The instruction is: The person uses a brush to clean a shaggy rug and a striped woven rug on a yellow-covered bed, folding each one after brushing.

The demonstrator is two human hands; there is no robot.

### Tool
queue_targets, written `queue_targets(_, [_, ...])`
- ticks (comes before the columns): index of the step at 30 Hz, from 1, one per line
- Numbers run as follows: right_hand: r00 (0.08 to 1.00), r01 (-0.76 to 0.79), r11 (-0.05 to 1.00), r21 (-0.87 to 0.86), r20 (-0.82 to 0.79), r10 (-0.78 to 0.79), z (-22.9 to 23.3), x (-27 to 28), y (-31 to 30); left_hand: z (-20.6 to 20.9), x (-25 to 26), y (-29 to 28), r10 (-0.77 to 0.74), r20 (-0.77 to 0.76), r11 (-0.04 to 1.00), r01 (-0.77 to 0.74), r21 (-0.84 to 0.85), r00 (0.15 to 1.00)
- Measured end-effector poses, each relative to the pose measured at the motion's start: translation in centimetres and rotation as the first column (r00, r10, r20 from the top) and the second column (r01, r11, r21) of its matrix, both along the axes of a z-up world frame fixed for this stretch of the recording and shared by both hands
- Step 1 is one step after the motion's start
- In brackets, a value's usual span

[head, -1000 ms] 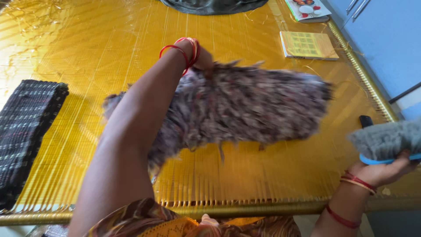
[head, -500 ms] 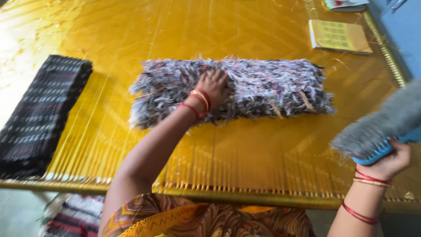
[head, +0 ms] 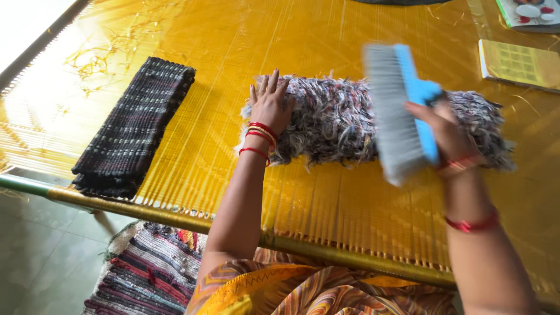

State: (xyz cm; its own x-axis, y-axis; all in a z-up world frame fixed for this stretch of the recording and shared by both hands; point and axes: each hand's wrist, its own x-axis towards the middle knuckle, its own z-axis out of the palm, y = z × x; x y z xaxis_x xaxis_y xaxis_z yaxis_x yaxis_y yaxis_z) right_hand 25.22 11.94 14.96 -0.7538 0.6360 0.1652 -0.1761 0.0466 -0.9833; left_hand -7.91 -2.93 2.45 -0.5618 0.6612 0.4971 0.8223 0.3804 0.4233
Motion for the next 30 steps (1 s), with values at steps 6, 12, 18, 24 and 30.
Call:
queue_targets(6, [0.988,-0.135,0.976,0.169,0.096,0.120,-4.1,-17.2,-1.1,-4.2,-2.2,0.8,0.047,0.198,0.954,0.014,-0.298,0.979])
queue_targets(12, [0.895,0.008,0.767,0.642,0.337,-0.291,-9.1,-19.7,0.8,-5.9,-3.1,1.2,0.056,0.291,0.911,0.071,-0.407,0.955])
queue_targets(18, [0.890,0.038,0.697,0.716,0.292,-0.349,-12.0,-2.7,14.0,-3.1,-1.8,-0.1,0.054,0.299,0.902,0.082,-0.424,0.953])
queue_targets(24, [0.362,0.175,0.570,0.803,0.486,-0.795,-4.2,13.9,17.1,-2.3,1.1,1.5,0.152,-0.250,0.927,-0.225,-0.299,0.956])
queue_targets(30, [0.675,0.168,0.549,0.819,0.310,-0.670,-1.5,3.8,10.8,0.3,6.7,2.2,-0.052,-0.037,0.993,0.048,-0.104,0.998])
